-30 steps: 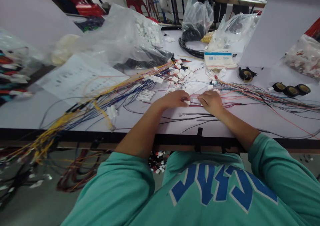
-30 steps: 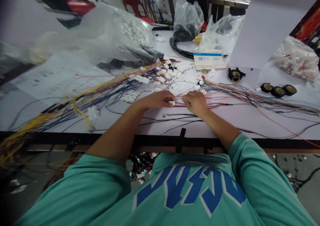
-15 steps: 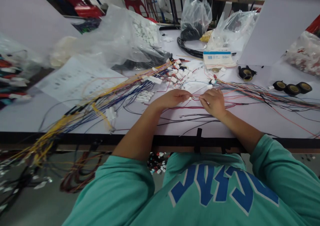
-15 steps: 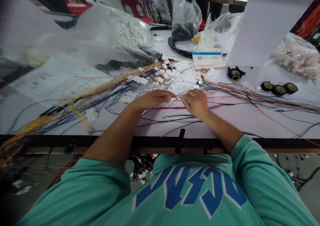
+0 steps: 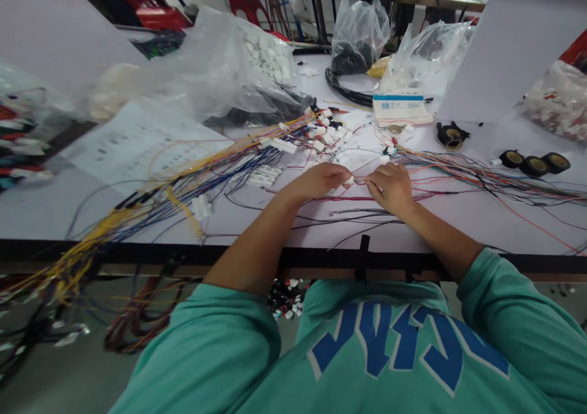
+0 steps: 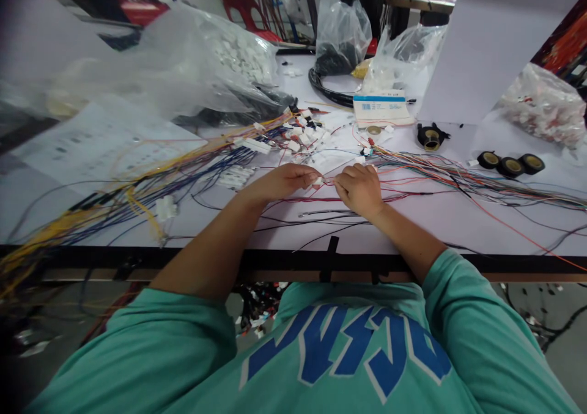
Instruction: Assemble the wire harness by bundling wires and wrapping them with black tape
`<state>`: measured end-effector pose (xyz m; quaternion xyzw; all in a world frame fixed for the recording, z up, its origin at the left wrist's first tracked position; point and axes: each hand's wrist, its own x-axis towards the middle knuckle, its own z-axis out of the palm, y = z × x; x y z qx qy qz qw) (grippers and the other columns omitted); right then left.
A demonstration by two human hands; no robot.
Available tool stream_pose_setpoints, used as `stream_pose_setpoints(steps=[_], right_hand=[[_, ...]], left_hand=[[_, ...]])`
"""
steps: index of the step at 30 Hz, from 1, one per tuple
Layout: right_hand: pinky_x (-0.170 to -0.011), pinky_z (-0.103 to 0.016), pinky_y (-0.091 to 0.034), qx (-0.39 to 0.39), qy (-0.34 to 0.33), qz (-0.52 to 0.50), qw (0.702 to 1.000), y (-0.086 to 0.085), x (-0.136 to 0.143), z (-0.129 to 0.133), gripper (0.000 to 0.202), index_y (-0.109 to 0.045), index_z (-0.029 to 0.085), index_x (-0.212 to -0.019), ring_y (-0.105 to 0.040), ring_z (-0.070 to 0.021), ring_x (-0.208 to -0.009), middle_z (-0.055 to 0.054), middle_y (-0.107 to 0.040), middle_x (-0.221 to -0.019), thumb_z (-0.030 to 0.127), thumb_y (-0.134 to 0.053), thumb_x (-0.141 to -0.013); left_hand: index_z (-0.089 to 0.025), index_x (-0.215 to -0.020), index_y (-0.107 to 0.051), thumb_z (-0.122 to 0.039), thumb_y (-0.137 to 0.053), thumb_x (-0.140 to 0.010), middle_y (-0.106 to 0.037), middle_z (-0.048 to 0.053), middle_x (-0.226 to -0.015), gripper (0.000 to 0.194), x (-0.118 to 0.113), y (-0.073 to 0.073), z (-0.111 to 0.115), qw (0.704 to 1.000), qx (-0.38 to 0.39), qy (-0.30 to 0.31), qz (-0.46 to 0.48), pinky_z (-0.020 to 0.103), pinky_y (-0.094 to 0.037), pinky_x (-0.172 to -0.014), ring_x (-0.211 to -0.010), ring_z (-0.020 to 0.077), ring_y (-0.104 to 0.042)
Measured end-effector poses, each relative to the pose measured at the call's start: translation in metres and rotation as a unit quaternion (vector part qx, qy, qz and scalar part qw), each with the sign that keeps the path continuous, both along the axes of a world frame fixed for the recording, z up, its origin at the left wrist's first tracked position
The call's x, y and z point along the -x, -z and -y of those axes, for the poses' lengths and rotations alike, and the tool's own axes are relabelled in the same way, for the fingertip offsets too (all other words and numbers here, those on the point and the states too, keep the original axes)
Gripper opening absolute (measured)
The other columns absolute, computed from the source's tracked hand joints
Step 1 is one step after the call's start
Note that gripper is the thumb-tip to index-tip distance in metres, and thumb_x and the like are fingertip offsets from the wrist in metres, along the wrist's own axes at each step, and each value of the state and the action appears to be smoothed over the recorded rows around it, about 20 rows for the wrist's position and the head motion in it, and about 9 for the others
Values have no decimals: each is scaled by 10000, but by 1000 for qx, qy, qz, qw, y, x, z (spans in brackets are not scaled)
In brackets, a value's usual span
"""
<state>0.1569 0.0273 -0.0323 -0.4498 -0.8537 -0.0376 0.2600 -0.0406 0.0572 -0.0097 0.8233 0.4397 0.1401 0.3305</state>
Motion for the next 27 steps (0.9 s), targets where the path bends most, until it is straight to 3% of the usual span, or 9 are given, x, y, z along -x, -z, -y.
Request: stream_pose_setpoints(steps=[11, 15, 22, 27], right_hand=[[-660, -320, -210, -24, 10, 54, 998, 2, 1, -2, 312, -656, 171, -702, -436, -178, -734, -61, -597, -697, 276, -417, -873], [-662, -314, -222, -19, 9, 51, 998, 4, 4, 0, 327, -660, 153, -725, -445, -179, -734, -70, -597, -707, 289, -408, -882], [-658, -301, -263, 27, 5, 37, 999, 4, 3, -3, 330, -667, 138, -803, -475, -178, -711, -76, -603, -727, 297, -392, -895], [-699, -305, -304, 81, 18, 82, 993, -7, 4, -3, 295, -659, 144, -873, -526, -198, -818, -96, -643, -856, 314, -419, -899]], left_hand=[[-141, -828, -649, -459, -376, -785, -673, 45, -802, 421, -6, 9, -1, 999, -35, -1, 16, 258, -422, -748, -772, 160, -580], [-149, -755, -644, -472, -374, -789, -660, 39, -718, 423, -13, 15, 1, 998, -41, -6, 46, 256, -426, -698, -703, 152, -575], [-150, -704, -637, -418, -430, -757, -639, 15, -659, 342, -25, 18, 9, 989, -18, -67, 134, 228, -412, -627, -618, 119, -536], [-149, -636, -621, -413, -462, -747, -516, -19, -503, 328, -23, 15, 7, 986, -24, -94, 134, 216, -354, -533, -510, 98, -447]])
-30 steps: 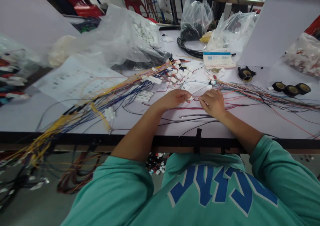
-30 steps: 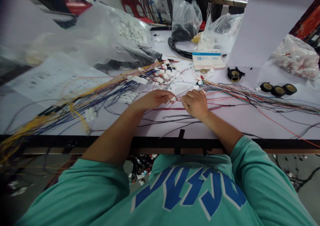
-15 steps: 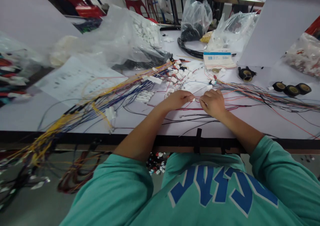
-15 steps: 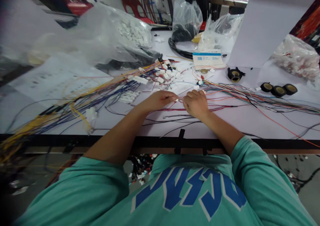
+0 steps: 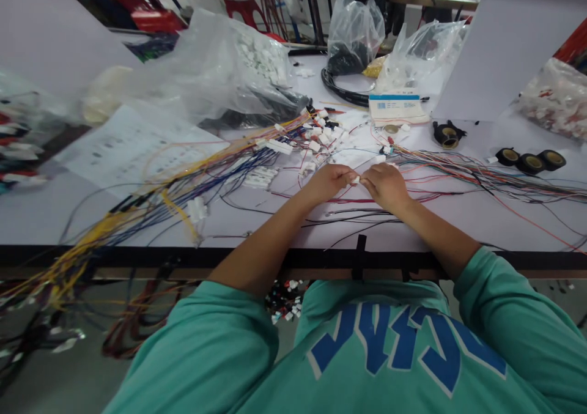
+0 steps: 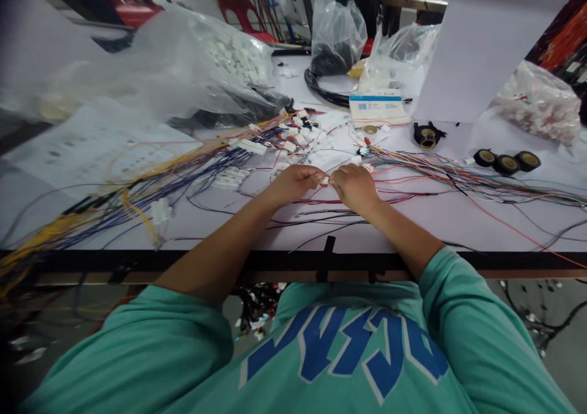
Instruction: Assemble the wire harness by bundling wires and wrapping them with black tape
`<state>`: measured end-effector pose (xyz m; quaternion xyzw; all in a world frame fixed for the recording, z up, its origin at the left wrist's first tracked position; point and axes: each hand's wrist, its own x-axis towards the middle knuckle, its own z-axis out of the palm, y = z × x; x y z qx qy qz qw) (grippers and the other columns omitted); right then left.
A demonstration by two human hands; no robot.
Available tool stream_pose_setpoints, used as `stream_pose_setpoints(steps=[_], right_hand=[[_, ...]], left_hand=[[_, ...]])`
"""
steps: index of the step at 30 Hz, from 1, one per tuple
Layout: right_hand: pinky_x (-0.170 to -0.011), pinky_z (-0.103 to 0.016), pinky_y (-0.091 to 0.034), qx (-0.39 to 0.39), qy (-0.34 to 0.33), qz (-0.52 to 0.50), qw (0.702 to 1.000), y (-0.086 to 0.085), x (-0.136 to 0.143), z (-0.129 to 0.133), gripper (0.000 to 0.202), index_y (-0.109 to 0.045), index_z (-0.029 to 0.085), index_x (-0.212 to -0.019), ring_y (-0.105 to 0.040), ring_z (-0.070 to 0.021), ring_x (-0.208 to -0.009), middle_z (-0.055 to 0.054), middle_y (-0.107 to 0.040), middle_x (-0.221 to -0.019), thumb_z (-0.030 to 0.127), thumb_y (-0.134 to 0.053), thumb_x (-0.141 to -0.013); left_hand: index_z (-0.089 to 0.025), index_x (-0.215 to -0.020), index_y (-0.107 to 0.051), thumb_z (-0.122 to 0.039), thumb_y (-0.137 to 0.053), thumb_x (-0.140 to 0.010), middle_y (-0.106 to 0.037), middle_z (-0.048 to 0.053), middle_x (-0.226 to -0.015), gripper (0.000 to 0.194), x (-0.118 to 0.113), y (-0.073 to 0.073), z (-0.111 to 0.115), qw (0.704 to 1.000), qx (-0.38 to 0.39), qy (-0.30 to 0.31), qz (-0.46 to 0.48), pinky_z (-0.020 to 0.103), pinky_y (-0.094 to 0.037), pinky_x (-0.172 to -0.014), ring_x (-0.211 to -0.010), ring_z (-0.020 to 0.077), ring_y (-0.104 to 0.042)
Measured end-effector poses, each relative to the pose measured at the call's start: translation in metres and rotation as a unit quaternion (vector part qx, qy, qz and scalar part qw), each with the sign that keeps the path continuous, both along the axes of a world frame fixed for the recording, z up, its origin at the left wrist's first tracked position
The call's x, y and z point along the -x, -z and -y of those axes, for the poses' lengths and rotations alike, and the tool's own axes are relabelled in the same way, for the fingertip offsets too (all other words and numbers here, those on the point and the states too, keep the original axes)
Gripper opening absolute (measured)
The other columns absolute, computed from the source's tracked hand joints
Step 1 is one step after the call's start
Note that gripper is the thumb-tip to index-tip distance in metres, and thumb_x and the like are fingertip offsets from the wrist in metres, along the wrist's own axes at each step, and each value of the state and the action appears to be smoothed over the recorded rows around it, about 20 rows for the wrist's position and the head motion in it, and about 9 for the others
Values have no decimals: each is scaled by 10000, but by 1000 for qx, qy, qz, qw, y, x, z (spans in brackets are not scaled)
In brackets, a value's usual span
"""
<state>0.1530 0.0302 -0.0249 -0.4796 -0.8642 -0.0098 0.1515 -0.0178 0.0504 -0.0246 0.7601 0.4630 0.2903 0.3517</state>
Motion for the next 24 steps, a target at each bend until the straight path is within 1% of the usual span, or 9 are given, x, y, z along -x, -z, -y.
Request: stream_pose_setpoints(steps=[3, 7, 9, 12, 14, 16, 19, 22, 24], right_hand=[[-731, -315, -322, 13, 9, 37, 999, -8, -3, 0, 282, -638, 156, -977, -542, -224, -913, -113, -646, -986, 350, -454, -887], [-672, -293, -334, 85, 36, 66, 994, -13, -15, -6, 291, -623, 162, -996, -574, -221, -864, -109, -663, -951, 368, -449, -887], [-637, -276, -327, 126, 35, 35, 991, -13, -22, -12, 291, -622, 164, -977, -578, -211, -844, -97, -660, -954, 387, -465, -874], [-621, -255, -325, 164, -4, -77, 983, -11, -33, -22, 271, -627, 156, -897, -562, -173, -777, -61, -646, -872, 389, -498, -850], [-597, -239, -327, 186, -50, -179, 965, -12, -39, -27, 293, -619, 153, -837, -524, -127, -674, -26, -611, -760, 420, -498, -842], [-552, -224, -317, 206, -87, -279, 934, -14, -47, -30, 357, -604, 154, -815, -454, -87, -570, 9, -543, -651, 491, -490, -831], [-485, -208, -270, 211, -91, -407, 884, -22, -59, -34, 443, -589, 159, -867, -349, -59, -492, 49, -412, -558, 585, -488, -797], [-443, -200, -212, 221, -80, -485, 842, -29, -68, -35, 488, -571, 165, -934, -285, -51, -468, 65, -324, -548, 621, -489, -779], [-432, -199, -194, 253, -93, -501, 822, -30, -69, -35, 495, -564, 162, -935, -263, -46, -461, 69, -311, -554, 623, -516, -763]], left_hand=[[-144, -641, -633, -436, -502, -732, -539, -10, -529, 332, 8, -6, -2, 999, -5, -36, 6, 216, -351, -524, -514, 96, -443], [-138, -768, -672, -439, -521, -727, -615, 19, -641, 339, 17, -10, -3, 996, 12, -82, 44, 225, -402, -574, -579, 108, -505], [-140, -842, -669, -455, -514, -731, -628, 29, -698, 368, 18, -7, -5, 994, 22, -89, 65, 235, -427, -608, -620, 116, -531], [-165, -1010, -622, -468, -582, -675, -648, 44, -860, 454, 14, 1, -6, 996, 18, -65, 56, 250, -452, -651, -707, 131, -564], [-184, -1079, -592, -445, -635, -632, -659, 47, -918, 520, 10, 8, -6, 999, 20, -30, -9, 263, -459, -673, -737, 146, -580], [-193, -1038, -621, -416, -607, -670, -679, 46, -895, 430, 6, 12, -6, 994, 13, 4, -109, 285, -458, -713, -761, 170, -598], [-214, -925, -676, -350, -460, -785, -701, 49, -907, 291, 5, 14, -6, 972, -34, 28, -233, 317, -443, -794, -863, 208, -615], [-220, -899, -691, -306, -410, -803, -703, 54, -953, 309, 7, 11, -8, 958, -65, 16, -277, 341, -443, -821, -929, 231, -611], [-203, -892, -696, -308, -451, -776, -700, 65, -962, 290, 6, 6, -6, 965, -88, -13, -246, 360, -437, -860, -954, 240, -603]])
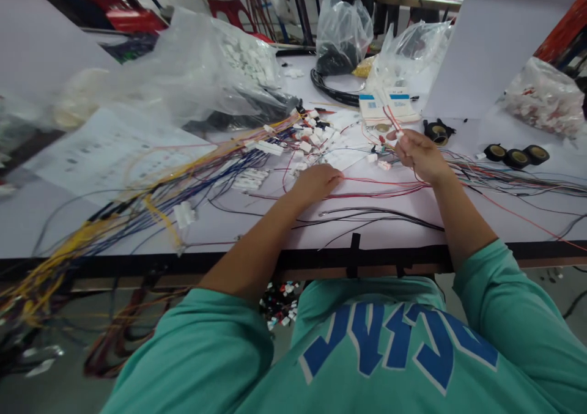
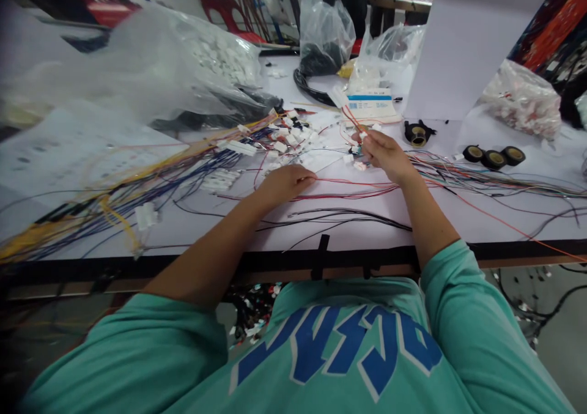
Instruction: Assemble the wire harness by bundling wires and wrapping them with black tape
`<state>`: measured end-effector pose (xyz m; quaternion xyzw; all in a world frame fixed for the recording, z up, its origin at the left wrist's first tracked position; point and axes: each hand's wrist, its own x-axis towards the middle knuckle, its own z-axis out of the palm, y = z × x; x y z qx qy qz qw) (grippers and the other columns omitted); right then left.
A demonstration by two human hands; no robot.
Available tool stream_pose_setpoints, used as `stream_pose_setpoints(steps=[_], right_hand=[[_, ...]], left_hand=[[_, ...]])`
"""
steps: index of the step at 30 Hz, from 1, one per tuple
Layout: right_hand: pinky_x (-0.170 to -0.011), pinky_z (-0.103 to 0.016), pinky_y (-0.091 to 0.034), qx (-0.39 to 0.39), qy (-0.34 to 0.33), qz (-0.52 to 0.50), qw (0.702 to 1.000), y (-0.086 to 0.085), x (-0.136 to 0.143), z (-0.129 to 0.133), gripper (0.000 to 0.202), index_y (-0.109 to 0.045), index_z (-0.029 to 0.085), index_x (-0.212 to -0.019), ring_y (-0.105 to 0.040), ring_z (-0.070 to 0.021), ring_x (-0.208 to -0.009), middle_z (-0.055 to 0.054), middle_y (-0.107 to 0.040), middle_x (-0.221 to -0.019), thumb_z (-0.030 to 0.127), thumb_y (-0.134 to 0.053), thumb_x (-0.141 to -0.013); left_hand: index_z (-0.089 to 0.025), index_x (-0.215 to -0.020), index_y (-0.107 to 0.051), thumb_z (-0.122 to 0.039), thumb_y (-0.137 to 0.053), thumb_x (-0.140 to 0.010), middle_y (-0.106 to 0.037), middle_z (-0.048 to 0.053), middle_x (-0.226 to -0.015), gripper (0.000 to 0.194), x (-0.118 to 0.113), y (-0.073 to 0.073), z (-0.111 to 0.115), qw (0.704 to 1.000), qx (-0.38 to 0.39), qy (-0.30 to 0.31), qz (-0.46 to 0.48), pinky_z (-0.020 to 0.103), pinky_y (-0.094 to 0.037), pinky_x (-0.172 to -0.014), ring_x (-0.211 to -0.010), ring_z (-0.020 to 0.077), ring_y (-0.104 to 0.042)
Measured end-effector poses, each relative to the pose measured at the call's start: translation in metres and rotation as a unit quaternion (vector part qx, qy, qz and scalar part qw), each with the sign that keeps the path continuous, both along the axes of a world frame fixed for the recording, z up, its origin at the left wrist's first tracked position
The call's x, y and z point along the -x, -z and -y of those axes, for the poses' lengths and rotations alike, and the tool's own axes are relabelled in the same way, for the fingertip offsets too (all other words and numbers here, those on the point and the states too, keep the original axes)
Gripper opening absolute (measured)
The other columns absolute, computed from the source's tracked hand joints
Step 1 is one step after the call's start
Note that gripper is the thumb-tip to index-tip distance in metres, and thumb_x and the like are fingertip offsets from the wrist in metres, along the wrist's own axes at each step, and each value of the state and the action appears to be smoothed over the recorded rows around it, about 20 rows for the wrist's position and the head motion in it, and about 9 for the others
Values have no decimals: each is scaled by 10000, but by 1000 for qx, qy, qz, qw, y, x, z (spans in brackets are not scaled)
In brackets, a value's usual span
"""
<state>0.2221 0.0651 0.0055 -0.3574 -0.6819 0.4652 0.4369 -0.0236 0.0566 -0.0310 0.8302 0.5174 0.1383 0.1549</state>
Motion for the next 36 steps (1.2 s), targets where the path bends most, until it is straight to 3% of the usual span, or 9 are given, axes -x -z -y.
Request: stream_pose_setpoints(steps=[4, 8, 12, 15, 19, 22, 27, 31, 36], right_hand=[[-429, -200, -202, 43, -66, -3, 997, 4, 7, 2, 498, -554, 146, -854, -256, -34, -456, 70, -349, -564, 626, -570, -721], [-420, -203, -198, 60, -90, 3, 994, 9, 13, 2, 503, -532, 158, -804, -275, -35, -453, 66, -386, -576, 649, -567, -702], [-416, -211, -203, 63, -106, 16, 992, 11, 12, 1, 479, -484, 167, -690, -284, -33, -443, 59, -419, -575, 638, -569, -705], [-437, -211, -275, 74, -128, 39, 988, 10, 6, 0, 482, -506, 159, -667, -351, -43, -463, 35, -484, -596, 636, -562, -709], [-627, -241, -426, 60, -126, 102, 985, -1, -11, -3, 442, -597, 152, -731, -516, -95, -663, -3, -587, -708, 580, -657, -636], [-692, -254, -436, 6, -39, 87, 995, -12, -22, -3, 431, -624, 174, -848, -537, -112, -757, -10, -602, -802, 555, -651, -649], [-658, -250, -408, -99, 53, 77, 991, -23, -20, 1, 426, -629, 170, -861, -502, -110, -718, -6, -555, -773, 564, -587, -704], [-678, -260, -392, -122, 78, 109, 983, -26, -18, 3, 402, -627, 159, -721, -490, -120, -728, -4, -525, -714, 558, -596, -693], [-559, -236, -335, -68, 58, 25, 996, -24, -16, 5, 438, -599, 161, -629, -412, -81, -586, 29, -450, -610, 597, -644, -624]], left_hand=[[-181, -984, -675, -362, -507, -757, -693, 68, -1002, 336, -21, -10, 11, 967, 6, -68, 245, 341, -448, -872, -934, 205, -606], [-173, -1080, -620, -370, -541, -755, -690, 65, -980, 388, -57, -20, 16, 867, 108, -100, 476, 302, -479, -781, -860, 160, -618], [-186, -945, -641, -366, -524, -794, -678, 42, -908, 262, -88, -30, 13, 780, 124, -100, 605, 240, -472, -724, -827, 118, -607], [-191, -856, -633, -408, -507, -815, -657, 32, -808, 254, -102, -34, 12, 740, 117, -115, 652, 215, -450, -614, -738, 111, -596], [-191, -743, -600, -357, -514, -819, -569, -9, -630, 202, -114, -35, 17, 744, 63, -92, 659, 223, -413, -551, -565, 94, -524], [-191, -673, -559, -230, -478, -825, -492, -40, -546, 176, -124, -36, 20, 783, 9, -72, 618, 228, -412, -594, -519, 86, -480], [-191, -564, -437, -142, -458, -795, -428, -45, -517, 237, -139, -35, 22, 844, 36, -70, 530, 227, -367, -527, -476, 91, -425], [-210, -668, -434, -196, -467, -808, -389, -69, -503, 144, -145, -30, 24, 799, 66, -82, 592, 205, -310, -460, -429, 75, -356], [-210, -662, -402, -238, -510, -760, -394, -86, -471, 148, -142, -32, 28, 731, 153, -66, 661, 188, -213, -378, -360, 47, -282]])
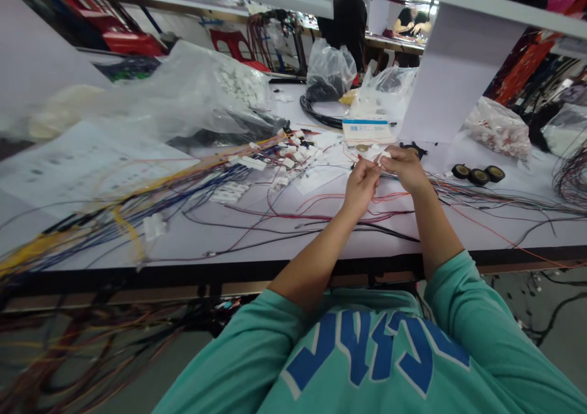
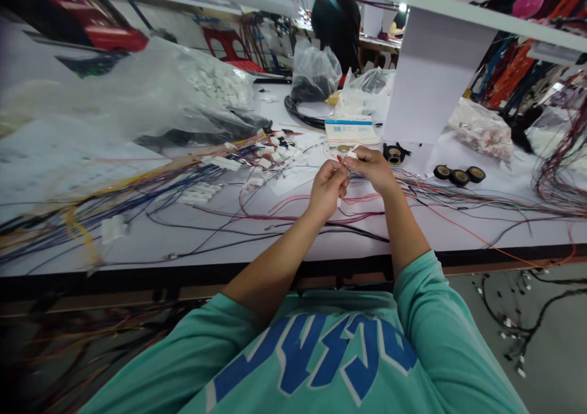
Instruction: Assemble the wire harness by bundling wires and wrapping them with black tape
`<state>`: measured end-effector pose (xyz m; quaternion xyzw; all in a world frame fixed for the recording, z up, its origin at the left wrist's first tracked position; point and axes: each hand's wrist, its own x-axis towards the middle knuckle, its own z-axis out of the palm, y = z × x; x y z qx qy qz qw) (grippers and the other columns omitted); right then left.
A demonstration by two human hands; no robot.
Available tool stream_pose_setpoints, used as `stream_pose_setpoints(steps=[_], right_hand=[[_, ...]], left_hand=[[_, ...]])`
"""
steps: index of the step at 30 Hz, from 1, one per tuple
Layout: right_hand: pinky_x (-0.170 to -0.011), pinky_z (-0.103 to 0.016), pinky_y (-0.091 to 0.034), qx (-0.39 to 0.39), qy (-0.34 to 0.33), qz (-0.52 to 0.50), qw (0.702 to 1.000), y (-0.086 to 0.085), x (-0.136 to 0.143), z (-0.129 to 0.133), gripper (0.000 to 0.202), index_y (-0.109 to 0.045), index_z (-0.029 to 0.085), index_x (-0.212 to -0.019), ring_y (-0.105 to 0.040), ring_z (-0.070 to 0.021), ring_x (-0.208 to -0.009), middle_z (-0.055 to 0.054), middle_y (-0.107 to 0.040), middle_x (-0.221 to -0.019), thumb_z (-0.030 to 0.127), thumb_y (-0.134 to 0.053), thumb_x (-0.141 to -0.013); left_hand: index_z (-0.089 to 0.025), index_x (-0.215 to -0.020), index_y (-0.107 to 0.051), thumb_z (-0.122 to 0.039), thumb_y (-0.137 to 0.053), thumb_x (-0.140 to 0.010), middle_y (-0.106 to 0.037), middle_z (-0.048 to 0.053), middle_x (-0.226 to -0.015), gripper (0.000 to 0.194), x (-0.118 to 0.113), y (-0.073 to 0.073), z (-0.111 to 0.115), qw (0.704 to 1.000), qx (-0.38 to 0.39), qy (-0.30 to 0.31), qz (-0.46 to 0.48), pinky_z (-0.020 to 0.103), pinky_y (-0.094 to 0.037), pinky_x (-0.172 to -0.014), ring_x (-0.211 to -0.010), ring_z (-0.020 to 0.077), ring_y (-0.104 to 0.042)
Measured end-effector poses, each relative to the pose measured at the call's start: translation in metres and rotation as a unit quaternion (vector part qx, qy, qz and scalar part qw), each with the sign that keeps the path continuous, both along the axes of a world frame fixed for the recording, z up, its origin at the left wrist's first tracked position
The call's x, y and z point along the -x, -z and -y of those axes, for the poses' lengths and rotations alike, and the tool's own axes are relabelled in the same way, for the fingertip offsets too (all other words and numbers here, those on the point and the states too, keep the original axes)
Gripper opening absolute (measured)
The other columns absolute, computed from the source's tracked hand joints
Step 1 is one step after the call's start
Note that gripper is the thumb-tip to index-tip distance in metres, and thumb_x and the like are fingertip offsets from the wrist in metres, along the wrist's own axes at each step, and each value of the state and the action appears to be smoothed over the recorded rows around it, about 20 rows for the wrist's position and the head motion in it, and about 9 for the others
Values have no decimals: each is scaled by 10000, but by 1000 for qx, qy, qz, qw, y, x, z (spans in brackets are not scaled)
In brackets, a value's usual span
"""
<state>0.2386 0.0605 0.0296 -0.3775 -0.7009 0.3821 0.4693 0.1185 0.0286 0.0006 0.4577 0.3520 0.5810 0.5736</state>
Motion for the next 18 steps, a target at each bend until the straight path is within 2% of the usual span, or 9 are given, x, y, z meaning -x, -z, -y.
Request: stream_pose_setpoints(steps=[4, 8, 11, 14, 18], right_hand=[[-505, -227, -290, 34, -24, -37, 998, 2, 3, 2, 448, -585, 160, -607, -355, -59, -518, 50, -418, -552, 602, -658, -603], [-541, -230, -330, 36, -15, -33, 999, 2, 4, 3, 429, -571, 152, -574, -415, -68, -562, 43, -458, -569, 558, -709, -556], [-515, -224, -317, 50, -5, -31, 998, 3, 5, 1, 409, -570, 147, -566, -407, -63, -534, 45, -463, -546, 528, -718, -553], [-465, -216, -260, 71, 17, -26, 997, 6, 4, -1, 383, -568, 146, -571, -346, -50, -475, 56, -432, -491, 509, -689, -598], [-458, -217, -245, 70, 50, -11, 996, 8, 6, -2, 360, -548, 148, -556, -326, -51, -473, 54, -411, -487, 480, -649, -654]], left_hand=[[-197, -603, -380, -236, -545, -692, -422, -85, -449, 191, 6, -3, -2, 996, 67, 52, 39, 176, -203, -348, -321, 29, -275], [-187, -578, -411, -198, -566, -643, -439, -76, -422, 168, 8, -2, -8, 989, 103, 93, 41, 173, -183, -321, -297, 29, -276], [-176, -553, -445, -188, -576, -640, -475, -60, -433, 158, 7, 1, -8, 995, 75, 63, 16, 174, -198, -314, -300, 28, -299], [-171, -568, -489, -202, -598, -645, -506, -54, -474, 137, 5, 2, -5, 998, 49, 27, 18, 169, -275, -338, -337, 29, -350], [-177, -659, -531, -207, -628, -624, -505, -61, -504, 107, 7, 1, -4, 991, 114, 43, 49, 184, -345, -360, -359, 44, -391]])
